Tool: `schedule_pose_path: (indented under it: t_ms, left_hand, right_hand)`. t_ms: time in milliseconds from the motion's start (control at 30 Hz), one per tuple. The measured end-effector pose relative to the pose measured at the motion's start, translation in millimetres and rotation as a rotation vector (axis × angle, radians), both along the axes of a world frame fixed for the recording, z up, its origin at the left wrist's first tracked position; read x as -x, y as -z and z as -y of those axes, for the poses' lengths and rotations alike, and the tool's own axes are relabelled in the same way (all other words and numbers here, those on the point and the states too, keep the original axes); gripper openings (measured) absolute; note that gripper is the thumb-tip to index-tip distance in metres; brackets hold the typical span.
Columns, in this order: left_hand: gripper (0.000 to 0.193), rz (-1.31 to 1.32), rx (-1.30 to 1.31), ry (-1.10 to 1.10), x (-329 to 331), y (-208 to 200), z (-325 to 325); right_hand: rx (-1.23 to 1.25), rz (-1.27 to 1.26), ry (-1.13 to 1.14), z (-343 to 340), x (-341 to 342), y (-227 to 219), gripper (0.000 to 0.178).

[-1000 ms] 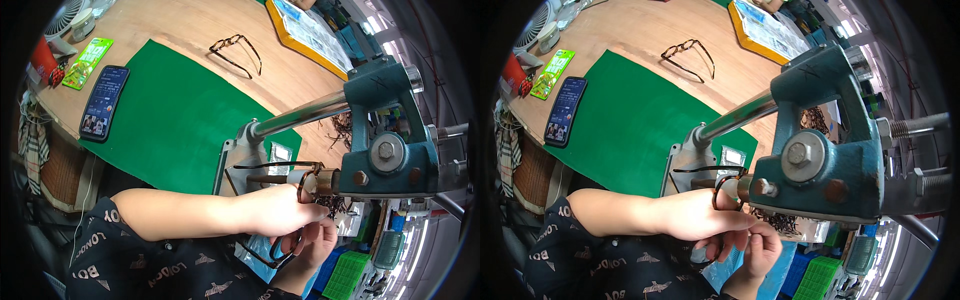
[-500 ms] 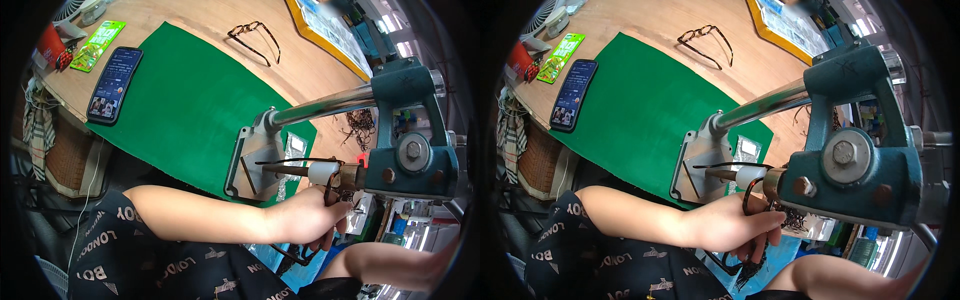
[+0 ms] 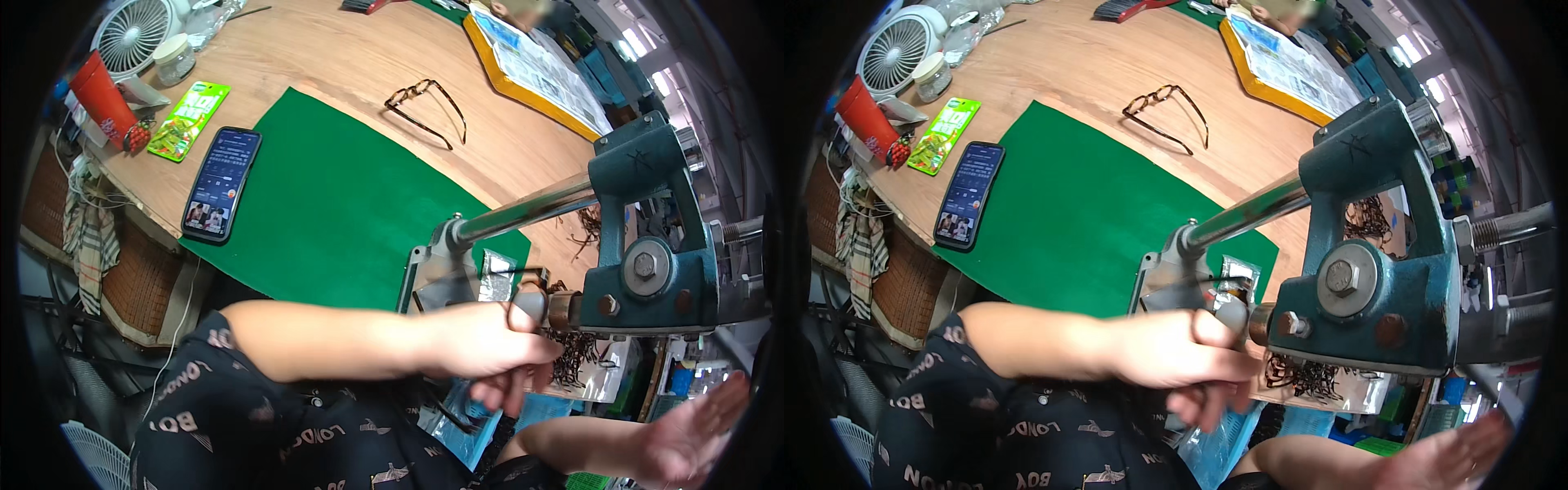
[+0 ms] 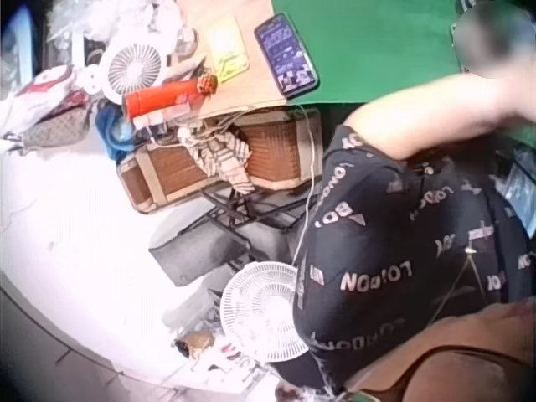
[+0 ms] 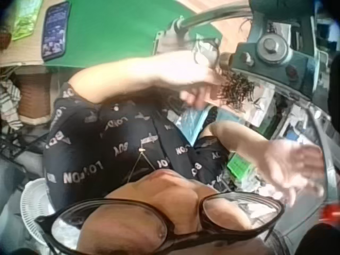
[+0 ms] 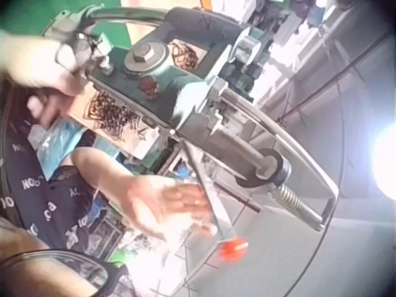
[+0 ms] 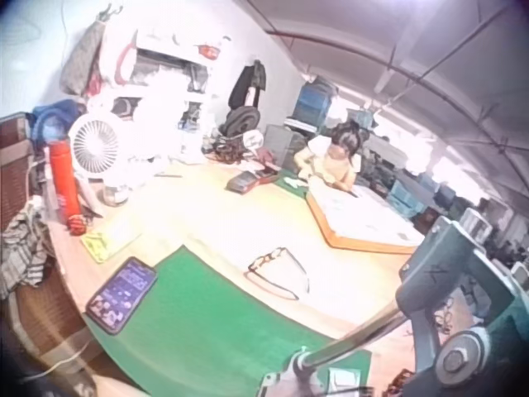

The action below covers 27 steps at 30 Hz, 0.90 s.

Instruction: The person repeatedly picks up eyeglass frames from a green mat and presses the rims against a rotating cylindrical tool on a bench-mounted machine. They rotate the frames to treat different edges, then place them back on the mat. The process is repeated for multiple frames.

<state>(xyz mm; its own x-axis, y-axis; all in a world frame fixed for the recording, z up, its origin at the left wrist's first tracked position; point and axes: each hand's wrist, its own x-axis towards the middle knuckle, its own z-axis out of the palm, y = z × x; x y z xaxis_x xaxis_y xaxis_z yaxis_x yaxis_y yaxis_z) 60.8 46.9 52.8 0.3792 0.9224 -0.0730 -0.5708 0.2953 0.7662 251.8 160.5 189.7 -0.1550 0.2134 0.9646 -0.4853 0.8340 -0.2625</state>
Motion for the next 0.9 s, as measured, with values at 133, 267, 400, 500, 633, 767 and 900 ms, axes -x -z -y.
schedule_pose_path:
  t_ms: [133,267,400,500,633,767,900]
  left_hand:
    - [0.042,-0.832,0.144,0.038,80,17,35]
    - [0.059,-1.761,0.084,0.285,139,53,42]
    - [0.055,-1.707,0.036,-0.694,200,63,-23]
    - [0.05,-1.4,0.444,-1.039,246,112,-88]
    - [0.03,-1.03,0.632,-0.959,272,137,-119]
    - [0.022,-0.247,0.154,-1.333,233,97,-137]
    - [0.026,-0.107,-0.207,-1.401,192,30,-75]
  right_hand:
    - [0.305,0.185,0.247,-21,-32,82,0.051]
    - [0.737,0.38,0.259,-16,-39,159,0.046]
    - [0.939,0.475,0.22,0,-57,183,0.042]
    - [0.945,0.535,0.242,8,-50,197,0.042]
    - [1.012,0.846,0.11,12,-53,222,0.027]
    - [1.08,1.022,0.312,16,-77,260,0.012]
    - [0.971,1.039,0.264,12,-75,271,0.01]
